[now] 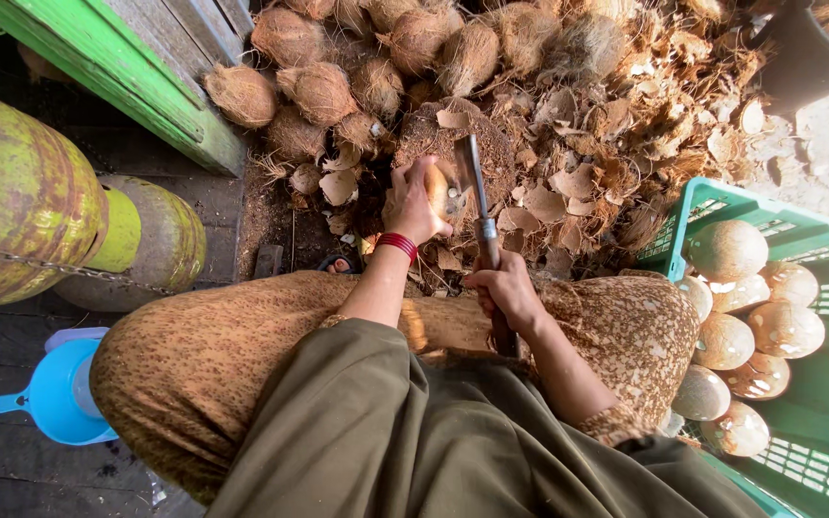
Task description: The person sits on a low seat and husks coconuts one at a time, holding each coconut against a wooden block and striking the husk with a machete to strip it off. Dehusked coconuts are placed into a green plastic crate beside them, and discarded husks pile on the ground.
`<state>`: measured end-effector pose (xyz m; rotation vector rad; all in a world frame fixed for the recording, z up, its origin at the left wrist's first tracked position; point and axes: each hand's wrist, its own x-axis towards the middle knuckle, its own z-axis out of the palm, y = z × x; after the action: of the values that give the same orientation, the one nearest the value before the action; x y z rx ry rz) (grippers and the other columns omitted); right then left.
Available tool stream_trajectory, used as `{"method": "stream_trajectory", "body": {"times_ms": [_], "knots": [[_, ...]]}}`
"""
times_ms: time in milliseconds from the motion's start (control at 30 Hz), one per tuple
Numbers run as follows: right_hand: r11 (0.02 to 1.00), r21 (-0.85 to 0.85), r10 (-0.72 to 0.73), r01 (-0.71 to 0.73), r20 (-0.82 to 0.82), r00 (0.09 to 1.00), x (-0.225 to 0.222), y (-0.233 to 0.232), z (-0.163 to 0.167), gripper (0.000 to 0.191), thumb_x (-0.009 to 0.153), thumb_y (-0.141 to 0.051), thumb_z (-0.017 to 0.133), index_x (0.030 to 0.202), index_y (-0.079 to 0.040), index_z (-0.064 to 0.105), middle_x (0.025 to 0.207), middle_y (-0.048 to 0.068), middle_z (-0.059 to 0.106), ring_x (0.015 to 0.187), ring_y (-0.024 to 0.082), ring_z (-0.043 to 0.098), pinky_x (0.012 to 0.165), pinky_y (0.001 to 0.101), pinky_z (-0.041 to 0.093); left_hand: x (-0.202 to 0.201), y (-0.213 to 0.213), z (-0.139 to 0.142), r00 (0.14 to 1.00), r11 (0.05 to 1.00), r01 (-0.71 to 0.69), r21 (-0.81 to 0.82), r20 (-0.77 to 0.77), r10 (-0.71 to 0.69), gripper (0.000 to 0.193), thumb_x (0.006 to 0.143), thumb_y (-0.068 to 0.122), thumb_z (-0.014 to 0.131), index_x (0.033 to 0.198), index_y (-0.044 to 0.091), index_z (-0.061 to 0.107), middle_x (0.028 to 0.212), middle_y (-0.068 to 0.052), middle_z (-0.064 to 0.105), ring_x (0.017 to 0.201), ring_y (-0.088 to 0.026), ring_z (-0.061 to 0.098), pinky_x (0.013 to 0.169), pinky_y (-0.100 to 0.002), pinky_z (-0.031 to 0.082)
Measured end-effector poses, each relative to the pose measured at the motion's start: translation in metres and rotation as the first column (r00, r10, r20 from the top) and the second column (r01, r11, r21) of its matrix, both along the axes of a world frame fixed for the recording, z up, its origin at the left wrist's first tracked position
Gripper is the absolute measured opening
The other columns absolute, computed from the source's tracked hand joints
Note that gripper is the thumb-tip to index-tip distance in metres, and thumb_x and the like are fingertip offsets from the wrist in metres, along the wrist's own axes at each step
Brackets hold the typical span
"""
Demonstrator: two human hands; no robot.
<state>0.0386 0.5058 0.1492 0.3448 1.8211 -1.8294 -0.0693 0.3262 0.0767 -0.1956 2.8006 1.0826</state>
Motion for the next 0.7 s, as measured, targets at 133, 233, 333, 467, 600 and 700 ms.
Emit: {"method": "stream_trajectory", "body": {"times_ms": [133,233,333,467,600,700], "knots": [[1.000,0.005,0.000,0.003,-0.465,0.885,0.008,0.024,0.038,0.011,0.083,0.005,0.064,0.085,-0.005,0.060,0.069,0.003,0.064,0.050,0.010,0.057,0.043,0.0253,0.046,0.001,-0.012,0.007,0.998,0.997,0.045,0.062,0.031,-0.047,0.125,0.042,0.023,0.105,0.143,0.033,0.033,0.136,-0.018,0.042,0.118,-0.039,0.058,0.093,-0.053,0.059],[0.999,-0.033,-0.044,0.029,-0.763,0.645,0.008,0.027,0.044,0.009,0.087,0.003,0.061,0.083,-0.005,0.059,0.069,0.003,0.064,0.051,0.011,0.062,0.043,0.0258,0.053,0.006,-0.009,0.014,0.996,0.999,0.042,0.030,0.071,-0.044,0.124,0.039,0.020,0.107,0.139,0.032,0.035,0.136,-0.017,0.041,0.119,-0.041,0.054,0.095,-0.056,0.054],[0.996,-0.038,-0.079,0.083,-0.816,0.572,0.002,0.007,0.016,0.011,0.084,0.006,0.059,0.082,-0.005,0.057,0.070,0.003,0.061,0.053,0.011,0.058,0.045,0.0257,0.049,-0.001,0.002,0.021,0.991,1.000,0.019,0.020,0.131,-0.022,0.120,0.040,0.021,0.105,0.138,0.031,0.036,0.140,-0.015,0.040,0.120,-0.038,0.055,0.093,-0.056,0.057],[0.989,0.130,-0.068,0.063,0.036,0.997,0.004,-0.002,-0.013,0.012,0.077,0.005,0.063,0.078,-0.005,0.055,0.060,0.005,0.056,0.042,0.015,0.049,0.036,0.0302,0.040,0.000,0.015,0.021,0.995,0.991,0.050,-0.123,0.087,-0.040,0.119,0.038,0.025,0.105,0.137,0.032,0.039,0.139,-0.015,0.040,0.121,-0.041,0.054,0.094,-0.054,0.058],[0.997,-0.036,-0.080,0.073,-0.270,0.959,0.008,0.021,0.012,0.011,0.076,0.003,0.062,0.081,-0.004,0.056,0.065,0.004,0.057,0.046,0.012,0.050,0.039,0.0276,0.042,0.002,0.011,0.019,0.993,0.997,0.049,-0.056,0.108,-0.042,0.119,0.040,0.020,0.104,0.138,0.033,0.038,0.137,-0.013,0.040,0.119,-0.040,0.054,0.092,-0.056,0.058],[0.991,-0.085,-0.130,0.100,-0.542,0.830,0.013,0.036,0.038,0.009,0.077,0.002,0.062,0.082,-0.004,0.057,0.069,0.002,0.060,0.048,0.010,0.054,0.040,0.0263,0.046,0.002,0.005,0.021,0.986,0.999,0.042,-0.021,0.164,-0.038,0.120,0.041,0.014,0.103,0.138,0.035,0.036,0.137,-0.013,0.040,0.119,-0.039,0.055,0.092,-0.057,0.058]]}}
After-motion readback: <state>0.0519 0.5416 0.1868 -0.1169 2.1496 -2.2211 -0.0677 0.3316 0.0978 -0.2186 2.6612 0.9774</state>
